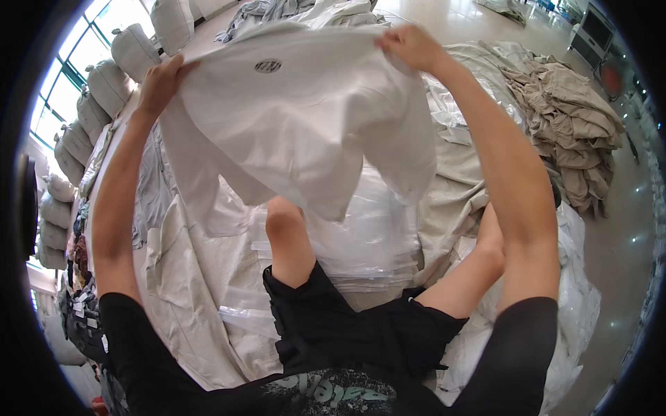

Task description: The person sits on the floor and repeatedly folds white shirts, places them into clear plastic bags, and seals the bags. They handle the garments one at a time, smoothing and aligning them before packaging.

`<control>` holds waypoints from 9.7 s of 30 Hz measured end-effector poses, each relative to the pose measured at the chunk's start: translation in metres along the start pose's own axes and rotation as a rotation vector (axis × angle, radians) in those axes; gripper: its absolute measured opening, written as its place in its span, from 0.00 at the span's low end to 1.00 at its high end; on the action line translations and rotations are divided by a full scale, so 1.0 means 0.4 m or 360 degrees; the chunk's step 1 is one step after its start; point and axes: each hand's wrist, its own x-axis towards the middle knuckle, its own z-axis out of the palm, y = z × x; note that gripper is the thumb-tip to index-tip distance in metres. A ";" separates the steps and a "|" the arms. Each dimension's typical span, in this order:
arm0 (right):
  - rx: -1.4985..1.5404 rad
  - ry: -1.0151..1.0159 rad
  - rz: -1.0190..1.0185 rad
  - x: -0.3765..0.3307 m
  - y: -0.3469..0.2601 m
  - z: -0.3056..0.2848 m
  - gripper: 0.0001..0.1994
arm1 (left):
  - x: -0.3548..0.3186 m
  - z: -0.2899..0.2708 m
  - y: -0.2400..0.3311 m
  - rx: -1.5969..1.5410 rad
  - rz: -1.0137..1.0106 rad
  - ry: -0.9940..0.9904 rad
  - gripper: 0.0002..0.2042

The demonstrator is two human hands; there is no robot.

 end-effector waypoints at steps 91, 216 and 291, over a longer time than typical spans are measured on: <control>0.2257 -0.0734 0.2032 -1.098 -0.394 0.929 0.20 | -0.509 -0.285 1.127 -0.1749 0.0191 -0.1398 0.32; 0.0221 0.0608 0.1685 -0.753 0.150 0.673 0.44 | -0.411 0.263 1.101 -0.1111 -0.0032 -0.1224 0.43; 0.0869 0.0170 0.0494 -0.449 -0.156 0.547 0.20 | -0.256 0.357 1.029 -0.3854 -0.2577 -0.1379 0.45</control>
